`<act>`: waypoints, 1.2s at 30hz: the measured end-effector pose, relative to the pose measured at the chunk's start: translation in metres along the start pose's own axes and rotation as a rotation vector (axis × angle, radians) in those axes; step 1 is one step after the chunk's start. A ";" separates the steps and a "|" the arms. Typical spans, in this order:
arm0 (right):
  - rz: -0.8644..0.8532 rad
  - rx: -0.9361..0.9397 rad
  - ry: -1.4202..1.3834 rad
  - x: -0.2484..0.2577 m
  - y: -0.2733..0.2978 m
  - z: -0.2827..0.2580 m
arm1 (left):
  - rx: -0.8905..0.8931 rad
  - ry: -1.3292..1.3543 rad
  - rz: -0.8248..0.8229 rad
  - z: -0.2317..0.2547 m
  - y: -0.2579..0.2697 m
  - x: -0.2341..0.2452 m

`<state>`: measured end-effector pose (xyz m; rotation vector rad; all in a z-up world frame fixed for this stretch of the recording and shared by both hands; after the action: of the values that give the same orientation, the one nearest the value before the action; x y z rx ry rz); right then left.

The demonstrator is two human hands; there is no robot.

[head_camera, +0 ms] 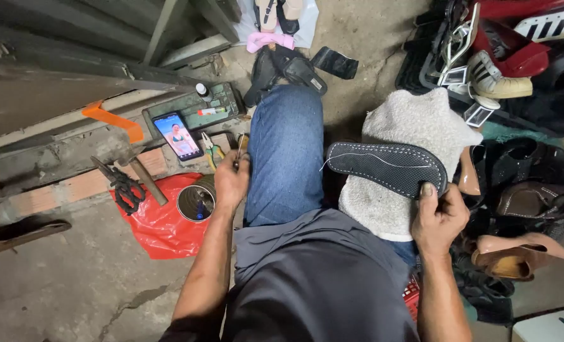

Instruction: Hand-stitching a rubber sole onto a shoe component using a needle and thread.

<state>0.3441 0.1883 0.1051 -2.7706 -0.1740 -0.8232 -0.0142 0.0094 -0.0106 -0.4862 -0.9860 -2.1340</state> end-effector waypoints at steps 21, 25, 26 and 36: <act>0.026 0.017 -0.013 0.000 0.004 0.008 | -0.926 0.110 0.255 0.143 0.068 -0.007; 0.018 0.022 0.005 0.000 0.004 0.007 | -0.954 0.040 0.317 0.143 0.063 -0.014; 0.018 0.025 -0.011 0.000 0.003 0.004 | -0.966 0.028 0.323 0.143 0.063 -0.015; 0.007 0.032 -0.013 -0.001 0.002 0.002 | -0.985 0.029 0.340 0.142 0.061 -0.017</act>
<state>0.3450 0.1868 0.1028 -2.7458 -0.1778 -0.7942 0.0473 0.0994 0.1002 -0.9895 0.2398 -2.1670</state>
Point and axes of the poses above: each hand's wrist, its own y-axis away from the middle knuckle, its own x-axis out of the back of the hand, z = x × y, the point moved 2 cm from there along -y, towards the middle knuckle, and after that the axes turned 3 degrees about z, right-handed, at the moved point
